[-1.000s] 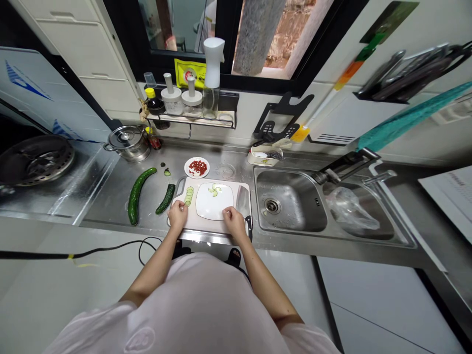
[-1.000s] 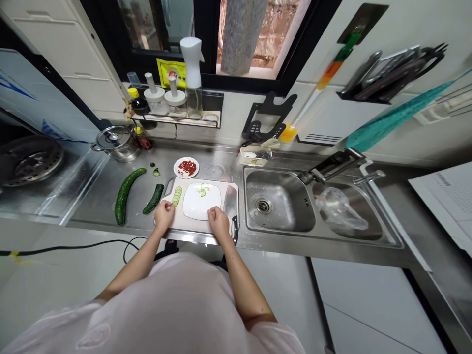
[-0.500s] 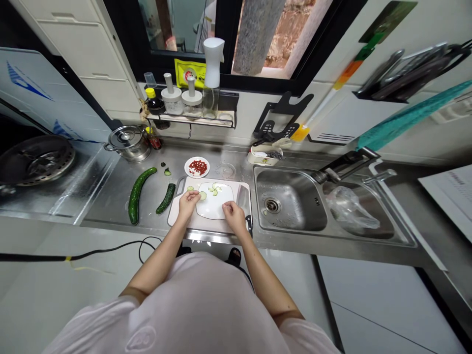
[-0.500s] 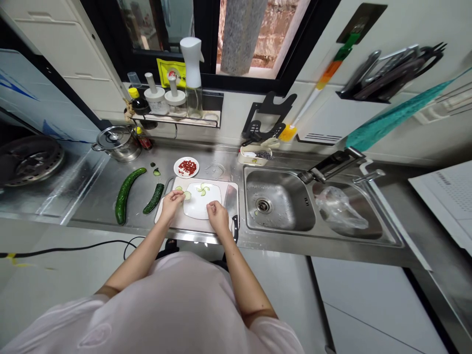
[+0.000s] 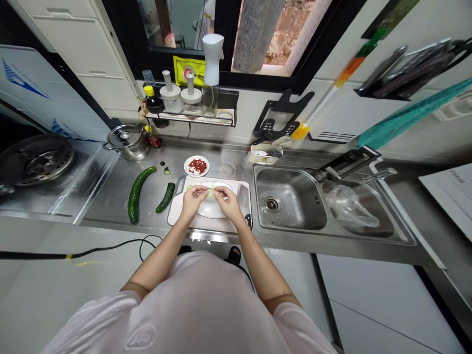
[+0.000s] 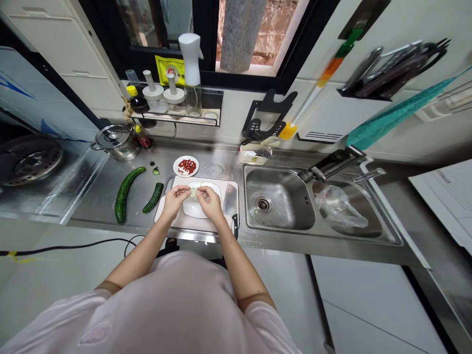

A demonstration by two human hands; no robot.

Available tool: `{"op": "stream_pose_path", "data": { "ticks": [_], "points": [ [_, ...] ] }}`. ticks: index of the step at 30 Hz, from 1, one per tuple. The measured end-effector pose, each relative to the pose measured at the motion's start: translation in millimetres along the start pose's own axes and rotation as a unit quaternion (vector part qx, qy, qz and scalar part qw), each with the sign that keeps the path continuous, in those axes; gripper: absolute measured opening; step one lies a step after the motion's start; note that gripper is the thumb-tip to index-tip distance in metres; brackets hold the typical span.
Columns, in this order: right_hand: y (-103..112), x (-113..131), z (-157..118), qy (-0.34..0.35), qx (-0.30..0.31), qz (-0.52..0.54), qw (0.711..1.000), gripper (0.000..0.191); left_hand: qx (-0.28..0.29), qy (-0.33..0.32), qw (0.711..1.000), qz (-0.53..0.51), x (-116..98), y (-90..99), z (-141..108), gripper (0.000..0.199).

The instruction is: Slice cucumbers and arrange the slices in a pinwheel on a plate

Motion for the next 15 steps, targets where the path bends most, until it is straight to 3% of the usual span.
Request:
{"op": "stream_pose_path", "data": {
  "ticks": [7, 11, 13, 15],
  "points": [
    [-10, -2, 7, 0.000, 0.020, 0.005, 1.000, 0.019, 0.027, 0.004, 1.000, 0.009, -2, -7.8, -4, 0.029],
    [-7, -4, 8, -0.014, 0.013, 0.015, 1.000, 0.019, -0.027, -0.009, 1.000, 0.012, -2, -1.8, -7, 0.028],
    [-4, -4, 8, -0.018, 0.006, 0.019, 1.000, 0.019, -0.035, 0.011, 0.999, 0.022, 1, -0.1, -9, 0.026],
    [-1, -5, 8, -0.015, 0.002, 0.022, 1.000, 0.020, -0.002, 0.070, 0.997, 0.021, 11, -3.6, -11, 0.033]
  ]
}}
Point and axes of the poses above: each hand's wrist, its own z-axis towards the middle knuckle, its own y-axis out of the back of the hand, x = y × z, the point moved 7 cm from there along z, towards the middle knuckle, and after that the axes turned 7 degrees about -z, right-handed, at the moved point
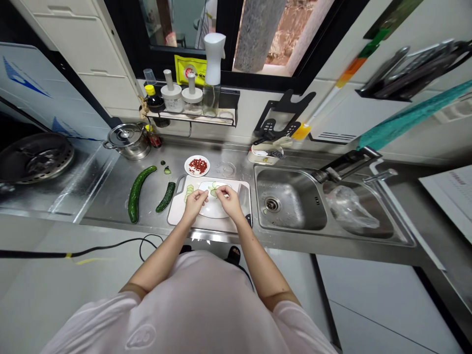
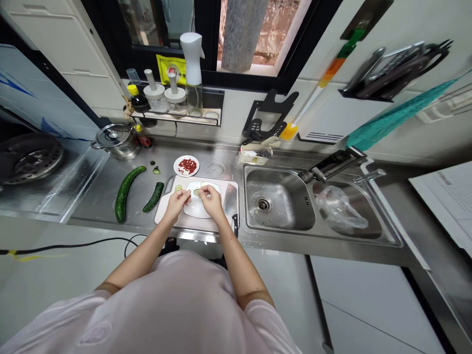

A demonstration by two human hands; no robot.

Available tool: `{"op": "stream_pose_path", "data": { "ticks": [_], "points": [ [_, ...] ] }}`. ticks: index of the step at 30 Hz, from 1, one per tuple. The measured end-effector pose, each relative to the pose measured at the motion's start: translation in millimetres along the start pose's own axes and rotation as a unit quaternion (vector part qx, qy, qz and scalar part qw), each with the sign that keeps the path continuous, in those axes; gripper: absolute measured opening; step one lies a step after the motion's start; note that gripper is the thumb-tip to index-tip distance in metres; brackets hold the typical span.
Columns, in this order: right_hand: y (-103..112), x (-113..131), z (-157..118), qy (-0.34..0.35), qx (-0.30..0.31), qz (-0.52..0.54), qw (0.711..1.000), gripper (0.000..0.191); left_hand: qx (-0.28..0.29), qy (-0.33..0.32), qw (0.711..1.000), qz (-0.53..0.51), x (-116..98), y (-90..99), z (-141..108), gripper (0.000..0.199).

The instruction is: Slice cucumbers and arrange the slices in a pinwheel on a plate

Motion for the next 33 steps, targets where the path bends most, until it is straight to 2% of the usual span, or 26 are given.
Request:
{"op": "stream_pose_path", "data": {
  "ticks": [4, 6, 8, 12, 22, 33],
  "points": [
    [3, 0, -1, 0.021, -0.001, 0.000, 1.000, 0.021, 0.059, 0.144, 0.987, -0.034, 22, -8.2, -2, 0.047],
    [4, 0, -3, 0.034, 0.004, -0.009, 0.999, 0.022, 0.070, 0.180, 0.980, -0.053, 26, -10.8, -2, 0.051],
    [4, 2, -4, 0.050, 0.014, -0.024, 0.998, 0.022, 0.075, 0.189, 0.977, -0.064, 26, -12.9, -1, 0.051],
    [6, 6, -8, 0.081, 0.035, -0.055, 0.995, 0.021, 0.068, 0.172, 0.980, -0.071, 19, -15.2, 2, 0.046],
    [9, 5, -8, 0.086, 0.044, -0.086, 0.992, 0.020, 0.064, 0.148, 0.982, -0.102, 10, -16.9, 4, 0.037],
    [8, 2, -6, 0.065, 0.031, -0.079, 0.994, 0.019, 0.039, 0.061, 0.995, -0.069, 1, -12.9, 13, 0.038]
  ]
}}
Point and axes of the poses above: each hand's wrist, its own z-axis towards the middle knuckle, its own y-axis out of the back of the hand, x = y × z, the point moved 7 cm from there along z, towards the middle knuckle, and after that the axes turned 7 degrees about -z, right-handed, at the moved point
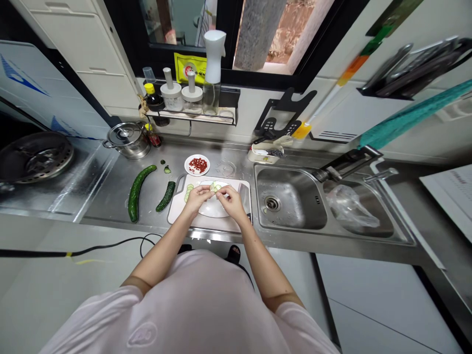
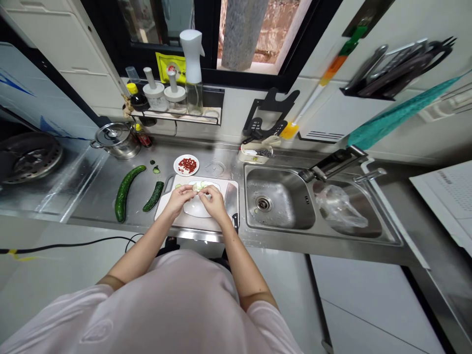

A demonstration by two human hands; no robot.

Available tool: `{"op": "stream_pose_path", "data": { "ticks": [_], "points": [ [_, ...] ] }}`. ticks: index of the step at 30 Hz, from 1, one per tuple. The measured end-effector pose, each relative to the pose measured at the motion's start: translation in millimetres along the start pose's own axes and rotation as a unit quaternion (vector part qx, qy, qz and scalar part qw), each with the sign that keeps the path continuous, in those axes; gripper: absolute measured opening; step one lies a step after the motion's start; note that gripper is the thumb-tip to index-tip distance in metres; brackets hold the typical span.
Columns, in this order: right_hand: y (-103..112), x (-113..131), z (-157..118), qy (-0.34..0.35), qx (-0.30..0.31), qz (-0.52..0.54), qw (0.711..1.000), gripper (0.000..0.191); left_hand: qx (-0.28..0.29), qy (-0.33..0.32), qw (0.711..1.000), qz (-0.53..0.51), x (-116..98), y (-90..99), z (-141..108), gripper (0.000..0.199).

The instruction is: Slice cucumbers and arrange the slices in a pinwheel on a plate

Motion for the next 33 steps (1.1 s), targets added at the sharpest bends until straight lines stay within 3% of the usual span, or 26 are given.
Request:
{"op": "stream_pose_path", "data": {
  "ticks": [5, 24, 33],
  "points": [
    [-2, -2, 1, -0.017, -0.004, 0.015, 1.000, 0.021, 0.006, -0.048, 0.999, 0.010, -8, -2.2, -2, 0.036],
    [0, -11, 6, -0.075, -0.014, 0.097, 0.992, 0.016, 0.025, -0.067, 0.997, 0.027, -10, -10.5, 5, 0.036],
    [-2, -20, 4, -0.104, -0.005, 0.111, 0.988, 0.014, 0.044, -0.104, 0.992, 0.054, -3, -11.1, 10, 0.034]
  ]
}}
Point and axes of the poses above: each hand's wrist, its own z-axis towards the middle knuckle, its own y-axis out of the back of the hand, x = y × z, the point moved 7 cm from there along z, towards the middle knuckle, and after that the axes turned 7 degrees about -z, right-handed, at the moved point
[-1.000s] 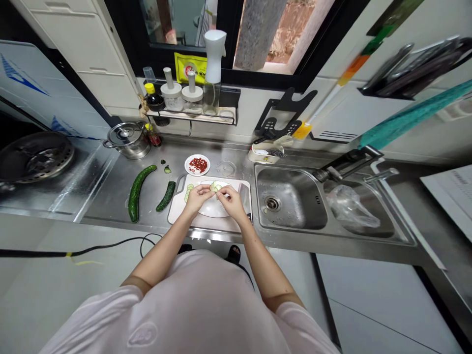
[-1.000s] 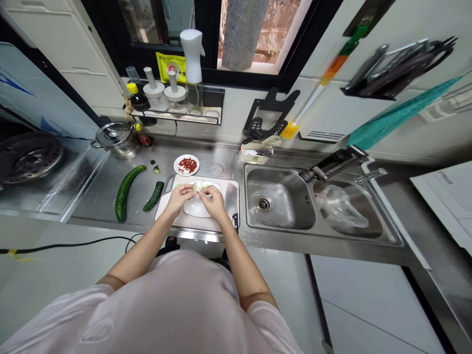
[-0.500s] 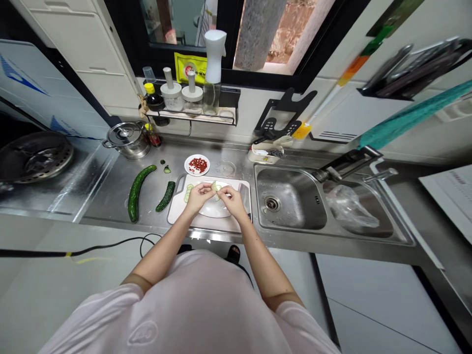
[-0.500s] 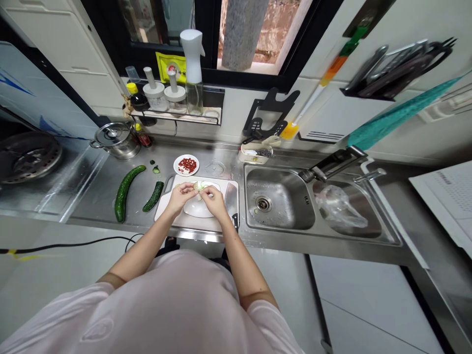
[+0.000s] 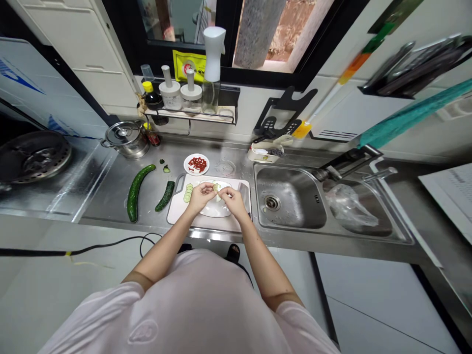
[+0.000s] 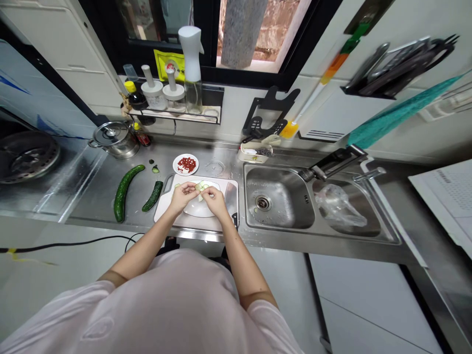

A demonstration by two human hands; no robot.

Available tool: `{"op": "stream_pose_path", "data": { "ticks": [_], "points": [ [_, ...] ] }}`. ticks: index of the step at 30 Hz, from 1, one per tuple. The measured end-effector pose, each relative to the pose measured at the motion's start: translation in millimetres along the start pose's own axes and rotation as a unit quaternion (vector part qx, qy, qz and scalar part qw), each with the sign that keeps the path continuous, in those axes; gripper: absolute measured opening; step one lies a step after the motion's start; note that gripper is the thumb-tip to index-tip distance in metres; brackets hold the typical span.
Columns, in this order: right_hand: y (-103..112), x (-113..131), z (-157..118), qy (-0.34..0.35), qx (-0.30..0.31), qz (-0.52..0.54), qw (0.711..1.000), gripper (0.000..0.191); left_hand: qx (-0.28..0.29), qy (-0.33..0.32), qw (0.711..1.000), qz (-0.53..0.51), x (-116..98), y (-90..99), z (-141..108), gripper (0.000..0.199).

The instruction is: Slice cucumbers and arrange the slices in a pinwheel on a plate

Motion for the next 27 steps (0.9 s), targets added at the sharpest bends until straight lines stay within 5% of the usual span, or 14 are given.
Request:
{"op": "stream_pose_path", "data": {
  "ticks": [8, 16, 27],
  "points": [
    [8, -29, 1, 0.016, 0.019, -0.136, 0.990, 0.015, 0.008, 0.051, 0.998, -0.036, 46, -2.7, 8, 0.038],
    [11, -83, -11, -0.045, 0.039, -0.377, 0.924, 0.018, -0.002, 0.133, 0.986, 0.097, 109, -3.0, 15, 0.026],
    [12, -96, -16, 0.011, -0.051, -0.475, 0.879, 0.016, 0.018, 0.100, 0.923, 0.370, 109, -15.4, 33, 0.021]
  ]
}}
Point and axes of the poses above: each hand's wrist, its own z-axis towards the middle knuckle, its own y-axis out of the back of the hand, x = y × z, the point moved 7 cm from there along z, towards the middle knuckle, and after that the axes turned 7 degrees about -z, right-handed, at the moved point
